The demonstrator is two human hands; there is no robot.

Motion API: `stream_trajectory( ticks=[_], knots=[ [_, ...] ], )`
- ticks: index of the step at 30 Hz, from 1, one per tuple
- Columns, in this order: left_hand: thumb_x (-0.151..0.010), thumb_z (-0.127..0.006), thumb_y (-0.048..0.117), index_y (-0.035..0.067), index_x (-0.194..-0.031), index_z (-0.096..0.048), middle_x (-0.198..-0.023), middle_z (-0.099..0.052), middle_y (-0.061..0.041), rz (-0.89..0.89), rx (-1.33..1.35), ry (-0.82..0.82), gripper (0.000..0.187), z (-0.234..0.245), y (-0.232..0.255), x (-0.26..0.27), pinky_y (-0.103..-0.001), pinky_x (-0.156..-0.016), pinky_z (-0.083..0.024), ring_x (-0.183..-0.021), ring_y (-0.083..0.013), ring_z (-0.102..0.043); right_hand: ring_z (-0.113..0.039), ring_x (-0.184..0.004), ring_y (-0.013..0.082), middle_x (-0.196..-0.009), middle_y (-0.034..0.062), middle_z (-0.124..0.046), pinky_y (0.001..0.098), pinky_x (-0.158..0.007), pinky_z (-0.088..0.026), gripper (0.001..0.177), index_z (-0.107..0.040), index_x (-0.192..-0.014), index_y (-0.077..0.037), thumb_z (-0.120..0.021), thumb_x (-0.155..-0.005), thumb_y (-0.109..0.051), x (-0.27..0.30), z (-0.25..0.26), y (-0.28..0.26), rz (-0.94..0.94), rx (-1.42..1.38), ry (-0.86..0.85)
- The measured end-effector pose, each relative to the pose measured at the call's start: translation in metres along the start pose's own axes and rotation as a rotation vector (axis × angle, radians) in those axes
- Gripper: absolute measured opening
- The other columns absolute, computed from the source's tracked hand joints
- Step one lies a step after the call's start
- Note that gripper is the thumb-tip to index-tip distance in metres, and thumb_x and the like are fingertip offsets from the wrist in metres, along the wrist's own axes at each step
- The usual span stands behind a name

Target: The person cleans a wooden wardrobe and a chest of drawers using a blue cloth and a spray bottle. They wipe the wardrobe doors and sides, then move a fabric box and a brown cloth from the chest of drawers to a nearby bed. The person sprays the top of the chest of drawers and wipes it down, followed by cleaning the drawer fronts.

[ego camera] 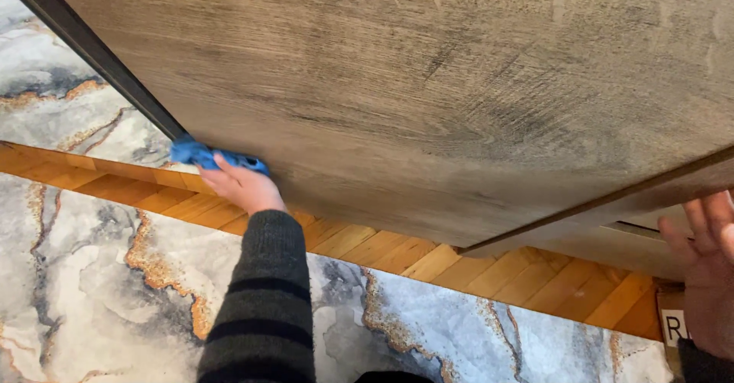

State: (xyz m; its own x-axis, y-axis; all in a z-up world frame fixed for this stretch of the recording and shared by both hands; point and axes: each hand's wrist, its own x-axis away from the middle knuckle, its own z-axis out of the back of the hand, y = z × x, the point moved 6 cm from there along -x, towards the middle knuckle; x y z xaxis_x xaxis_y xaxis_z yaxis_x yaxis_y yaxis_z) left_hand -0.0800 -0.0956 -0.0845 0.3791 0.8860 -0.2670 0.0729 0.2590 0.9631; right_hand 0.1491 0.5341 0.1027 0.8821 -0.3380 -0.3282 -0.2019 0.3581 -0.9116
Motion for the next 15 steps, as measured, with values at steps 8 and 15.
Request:
stream_trajectory(
  ticks=[8, 15],
  knots=[
    [-0.105, -0.032, 0.052, -0.008, -0.157, -0.022, -0.167, -0.022, -0.024, 0.538, 0.166, -0.074, 0.08, -0.02, -0.089, 0.052, -0.035, -0.126, -0.019, -0.153, -0.0329, -0.029, -0.045, -0.151, 0.0133, -0.158, -0.0093, -0.044, 0.0394, -0.122, -0.042, 0.064, -0.031, -0.17, -0.027, -0.036, -0.107, -0.03, 0.005, -0.026, -0.044, -0.153, -0.079, 0.104],
    [-0.101, -0.027, 0.06, 0.011, -0.149, -0.046, -0.154, -0.052, -0.008, 1.092, 0.295, -0.156, 0.071, -0.042, -0.123, 0.198, -0.044, -0.114, -0.042, -0.134, -0.0247, -0.056, -0.052, -0.143, 0.0073, -0.148, -0.0148, -0.053, 0.0384, -0.123, -0.047, 0.067, -0.038, -0.169, -0.032, -0.045, -0.102, -0.029, 0.006, -0.023, -0.044, -0.205, -0.188, 0.161]
  ],
)
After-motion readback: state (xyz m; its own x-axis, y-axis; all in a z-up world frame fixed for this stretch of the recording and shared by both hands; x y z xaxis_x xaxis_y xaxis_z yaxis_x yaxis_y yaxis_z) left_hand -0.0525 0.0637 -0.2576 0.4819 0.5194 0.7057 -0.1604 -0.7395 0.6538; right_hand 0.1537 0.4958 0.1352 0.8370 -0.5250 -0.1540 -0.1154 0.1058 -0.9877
